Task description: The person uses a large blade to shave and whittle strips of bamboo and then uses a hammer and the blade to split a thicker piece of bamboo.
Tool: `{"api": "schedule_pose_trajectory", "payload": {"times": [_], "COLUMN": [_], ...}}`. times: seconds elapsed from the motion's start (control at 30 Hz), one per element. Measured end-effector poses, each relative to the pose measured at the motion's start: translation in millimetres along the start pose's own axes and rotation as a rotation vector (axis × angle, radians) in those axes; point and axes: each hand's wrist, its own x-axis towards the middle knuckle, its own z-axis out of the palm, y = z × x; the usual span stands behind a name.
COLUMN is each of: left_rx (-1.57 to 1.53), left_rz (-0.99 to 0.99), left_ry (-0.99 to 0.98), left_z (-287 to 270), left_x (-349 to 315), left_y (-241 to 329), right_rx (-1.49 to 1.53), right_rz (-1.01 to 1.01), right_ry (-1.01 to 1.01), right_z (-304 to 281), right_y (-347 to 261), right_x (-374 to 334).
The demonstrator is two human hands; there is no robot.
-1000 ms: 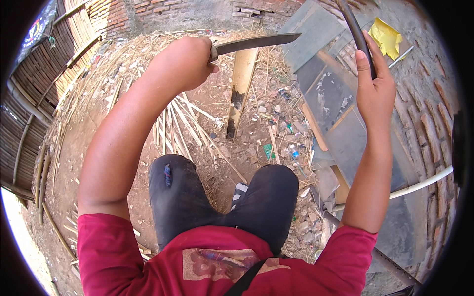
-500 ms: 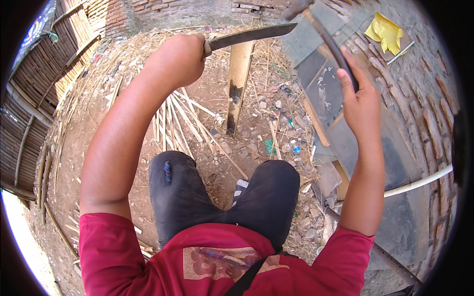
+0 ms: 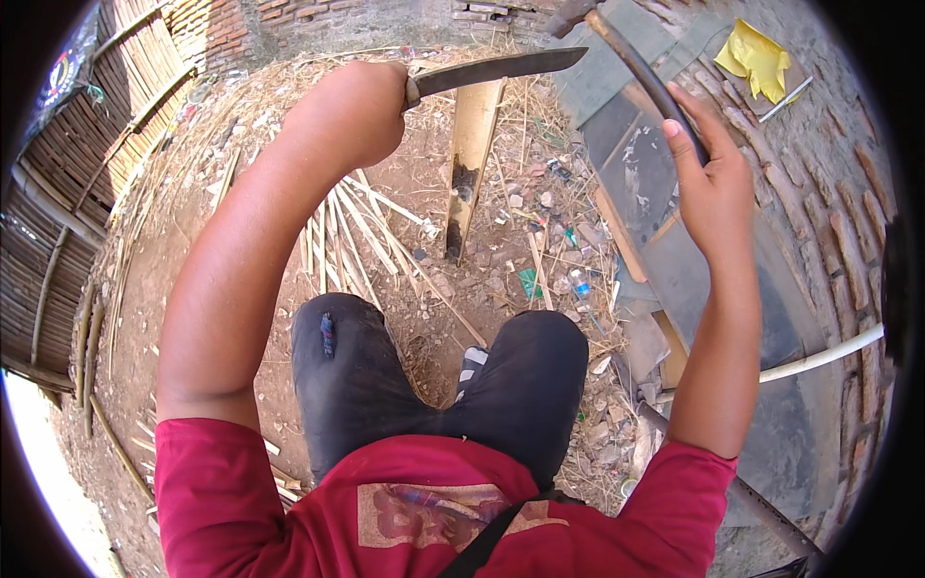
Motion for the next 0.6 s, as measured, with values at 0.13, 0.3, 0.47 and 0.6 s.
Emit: {"api": "schedule_pose_trajectory", "payload": {"times": [0.13,0.3,0.47,0.6], "left_rx": [0.018,-0.004,0.051,-0.011], "left_rz": [0.011,0.018,0.006,-0.019], "left_ry": [-0.011,-0.005,-0.029,-0.006], "left_z": [3.9,1.2,3.4,6.9], "left_x": [1.1,-1.2,1.8,-1.8], "left_y": [-2.4,-0.5,0.8,-6.8], "right_rx": [0.102,-0.041,0.036,0.099], "right_rz": [0.030,0.045,0.021,-0.016], "right_ry": [0.142,-0.092,0.078,0.173], "right_z": [-12.4,12.3,2.5,7.7], "right_y": [-6.7,-0.7,-3.0,-5.7], "right_x": [7.1,-14.9,-7.2,-5.7]}}
